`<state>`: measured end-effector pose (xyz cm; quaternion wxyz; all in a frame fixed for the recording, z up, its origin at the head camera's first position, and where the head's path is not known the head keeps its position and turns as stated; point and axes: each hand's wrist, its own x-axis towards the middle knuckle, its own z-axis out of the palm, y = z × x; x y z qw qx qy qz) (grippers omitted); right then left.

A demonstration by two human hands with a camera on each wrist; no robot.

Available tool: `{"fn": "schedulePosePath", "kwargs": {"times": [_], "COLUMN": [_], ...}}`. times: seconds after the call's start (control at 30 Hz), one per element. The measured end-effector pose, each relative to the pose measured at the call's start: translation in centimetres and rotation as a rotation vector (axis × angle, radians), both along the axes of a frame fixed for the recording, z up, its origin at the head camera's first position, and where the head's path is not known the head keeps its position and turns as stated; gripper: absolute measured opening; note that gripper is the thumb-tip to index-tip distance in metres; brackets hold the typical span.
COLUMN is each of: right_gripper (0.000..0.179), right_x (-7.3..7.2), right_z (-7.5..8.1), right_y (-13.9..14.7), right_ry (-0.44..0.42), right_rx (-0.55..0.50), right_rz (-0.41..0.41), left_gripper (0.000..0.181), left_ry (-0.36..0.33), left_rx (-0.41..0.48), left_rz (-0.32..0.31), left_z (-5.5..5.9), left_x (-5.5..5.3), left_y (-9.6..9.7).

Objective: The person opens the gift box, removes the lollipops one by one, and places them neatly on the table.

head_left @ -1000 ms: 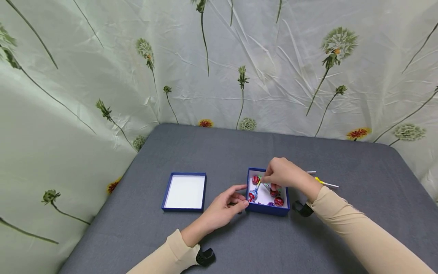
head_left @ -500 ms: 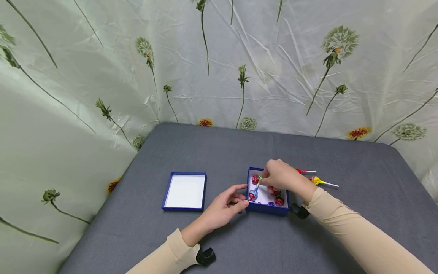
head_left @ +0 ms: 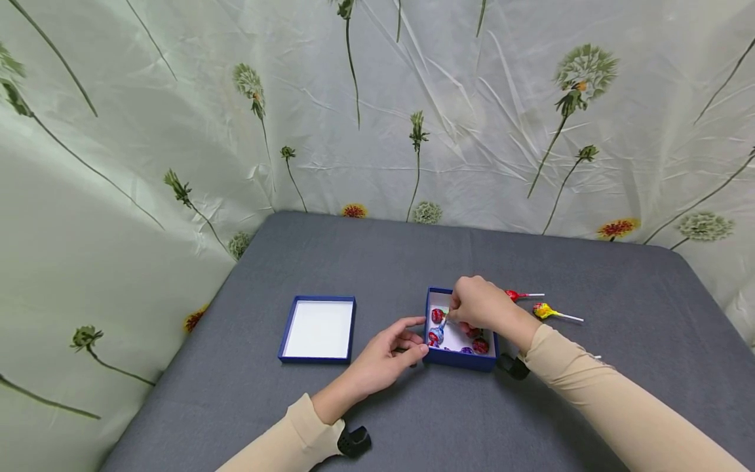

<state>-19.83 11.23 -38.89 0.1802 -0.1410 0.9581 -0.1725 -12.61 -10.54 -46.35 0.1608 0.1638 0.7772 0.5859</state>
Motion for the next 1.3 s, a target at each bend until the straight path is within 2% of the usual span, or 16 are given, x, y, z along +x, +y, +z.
{"fn": "schedulePosePath", "kwargs": {"times": [0.5,1.0,1.3], "right_gripper": [0.018,0.021,0.027], "right_x": [0.0,0.2,0.2], "right_z": [0.2,1.6,2.8], "right_y": [0.3,1.9,2.8], "right_ry": [0.02,0.04,0.003], "right_rx": [0.002,-0.049,-0.082], "right_rz": [-0.002,0.028,0.038], "left_gripper": [0.048,0.048,0.047], "left_ry": [0.004,-0.007,0.005], "left_rx": [-0.018,-0.003,-0.009], "left_rz": [0.007,0.003,0.002], "left_z": [0.0,0.0,0.1], "left_x": [0.0,0.1,0.1], "left_y": [0.1,0.1,0.0]}}
